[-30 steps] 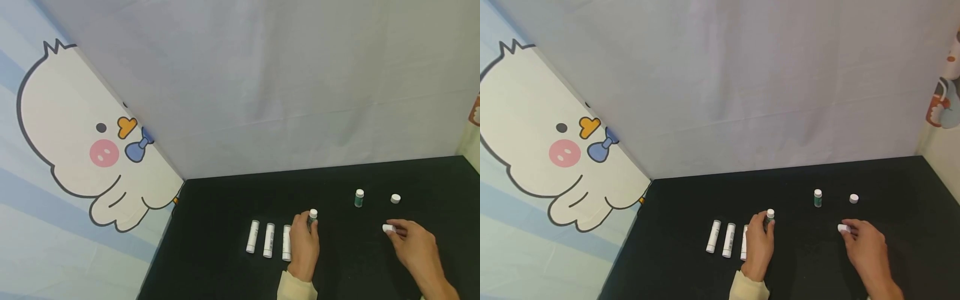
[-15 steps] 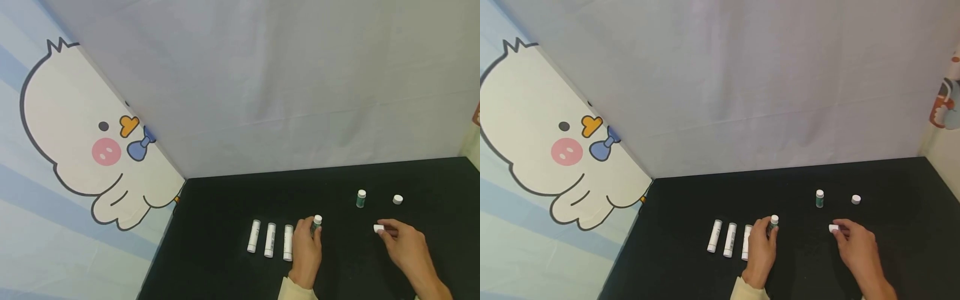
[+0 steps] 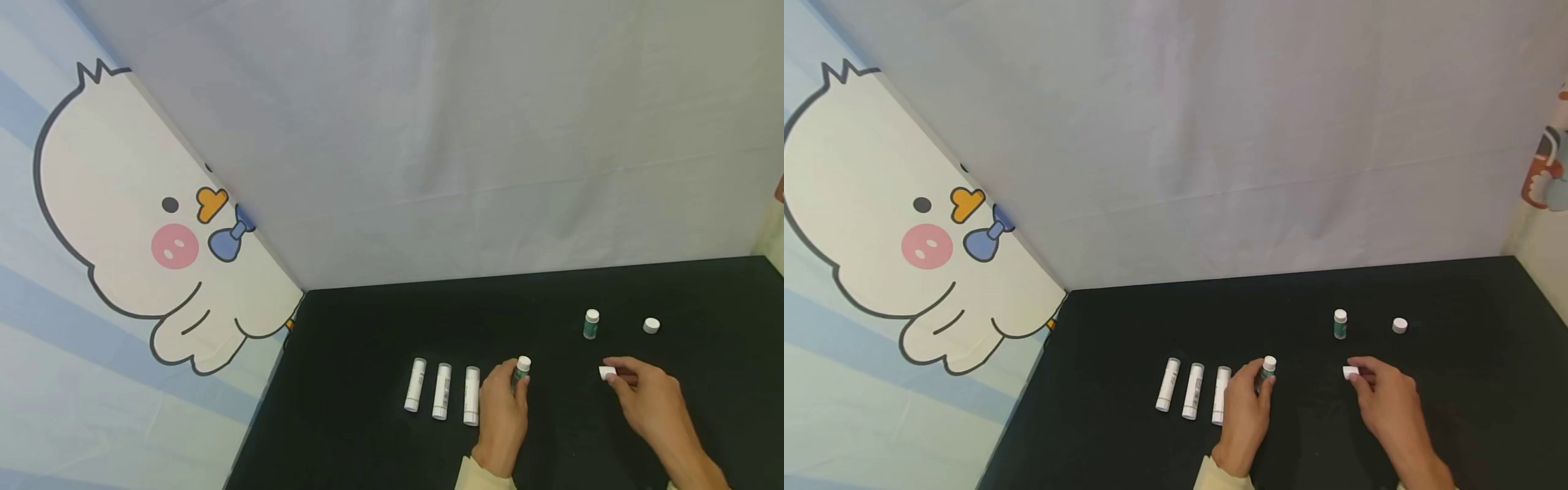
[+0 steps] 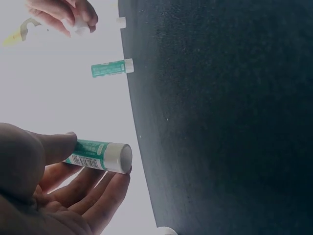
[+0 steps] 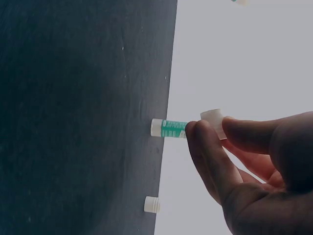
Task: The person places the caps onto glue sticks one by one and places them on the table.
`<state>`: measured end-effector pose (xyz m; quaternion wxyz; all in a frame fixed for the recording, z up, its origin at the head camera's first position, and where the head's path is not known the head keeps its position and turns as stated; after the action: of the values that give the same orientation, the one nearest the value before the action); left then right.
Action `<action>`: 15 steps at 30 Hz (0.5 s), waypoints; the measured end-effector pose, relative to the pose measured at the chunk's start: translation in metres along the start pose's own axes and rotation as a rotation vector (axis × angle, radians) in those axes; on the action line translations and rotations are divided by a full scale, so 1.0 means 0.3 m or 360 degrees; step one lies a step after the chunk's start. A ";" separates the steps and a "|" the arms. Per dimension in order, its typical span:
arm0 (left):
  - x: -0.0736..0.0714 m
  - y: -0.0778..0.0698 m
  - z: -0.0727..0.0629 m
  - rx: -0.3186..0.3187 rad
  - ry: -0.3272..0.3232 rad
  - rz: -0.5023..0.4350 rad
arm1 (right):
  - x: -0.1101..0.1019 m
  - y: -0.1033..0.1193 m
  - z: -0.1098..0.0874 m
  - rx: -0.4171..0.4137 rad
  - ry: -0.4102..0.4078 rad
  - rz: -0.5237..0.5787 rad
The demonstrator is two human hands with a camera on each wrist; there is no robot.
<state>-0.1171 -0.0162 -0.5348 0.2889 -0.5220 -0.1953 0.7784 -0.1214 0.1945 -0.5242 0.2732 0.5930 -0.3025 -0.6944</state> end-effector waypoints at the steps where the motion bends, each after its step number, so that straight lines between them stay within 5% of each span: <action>1: -0.001 0.000 -0.002 -0.0003 0.0005 -0.0003 | 0.003 0.004 0.001 0.0002 0.0011 0.0003; 15: -0.010 0.001 -0.016 0.0008 0.0030 -0.0008 | 0.059 0.094 0.014 -0.0073 0.0153 0.0102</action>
<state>-0.1117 -0.0184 -0.5347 0.2940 -0.5281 -0.1919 0.7732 -0.1276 0.1629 -0.5146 0.3230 0.6094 -0.2917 -0.6628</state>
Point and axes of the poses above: each hand's wrist, its own z-axis towards the middle knuckle, its own x-axis out of the palm, y = z × x, the point moved 1 cm from there along z, towards the middle knuckle, and after that the axes turned 2 degrees about y, right-handed, at the moved point
